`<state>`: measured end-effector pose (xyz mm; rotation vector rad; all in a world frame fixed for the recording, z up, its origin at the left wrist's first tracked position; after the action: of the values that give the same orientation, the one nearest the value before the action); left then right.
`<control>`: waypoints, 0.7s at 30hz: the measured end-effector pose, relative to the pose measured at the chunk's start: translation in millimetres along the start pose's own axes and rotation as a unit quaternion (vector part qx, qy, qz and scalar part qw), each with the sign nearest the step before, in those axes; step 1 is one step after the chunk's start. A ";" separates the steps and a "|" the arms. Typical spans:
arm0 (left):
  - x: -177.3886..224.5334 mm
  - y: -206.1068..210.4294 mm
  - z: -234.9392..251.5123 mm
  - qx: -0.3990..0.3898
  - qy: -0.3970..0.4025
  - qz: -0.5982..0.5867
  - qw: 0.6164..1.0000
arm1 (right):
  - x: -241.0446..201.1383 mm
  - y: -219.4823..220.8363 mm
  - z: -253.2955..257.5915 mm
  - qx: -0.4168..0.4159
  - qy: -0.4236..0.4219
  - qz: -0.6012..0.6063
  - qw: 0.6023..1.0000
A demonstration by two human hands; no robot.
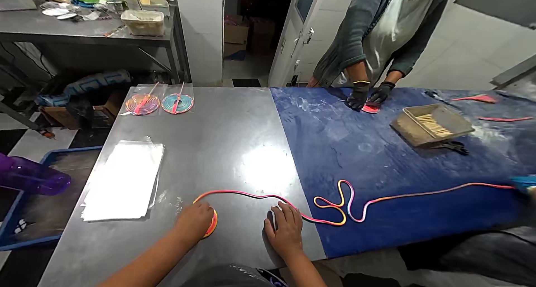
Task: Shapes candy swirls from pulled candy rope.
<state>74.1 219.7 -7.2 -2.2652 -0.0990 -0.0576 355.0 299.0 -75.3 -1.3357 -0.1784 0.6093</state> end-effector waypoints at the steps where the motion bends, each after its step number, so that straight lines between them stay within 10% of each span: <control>1: 1.6 -2.4 -1.0 -0.047 -0.059 -0.001 0.997 | 1.7 0.8 -0.9 -0.004 -0.013 0.008 1.000; 4: -5.5 -12.7 -3.2 -0.135 -0.184 -0.033 0.973 | 10.0 -3.6 -5.6 -0.001 -0.038 -0.004 0.999; 9: -2.2 7.1 -10.6 0.152 -0.004 -0.020 0.988 | 59.6 -16.0 -18.6 0.024 -0.081 -0.040 0.996; 15: 22.3 -14.5 -14.7 -0.158 -0.267 -0.091 0.946 | 87.9 -21.1 -17.9 0.062 -0.121 -0.009 0.991; 21: 24.8 9.5 -8.9 0.121 -0.041 -0.058 0.990 | 89.7 -18.4 -18.2 0.036 -0.125 0.001 0.991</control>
<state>99.6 208.1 -6.9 -2.0181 -0.2667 -0.0134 443.7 327.3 -81.9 -1.1877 -0.3569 0.7776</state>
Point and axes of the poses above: each hand's wrist, its own z-axis towards the middle knuckle, its own y-axis out of the palm, x = y × z, the point moved 4 cm from there along z, towards the middle knuckle, and after that the axes turned 9 degrees about -x, right-handed, at the moved point
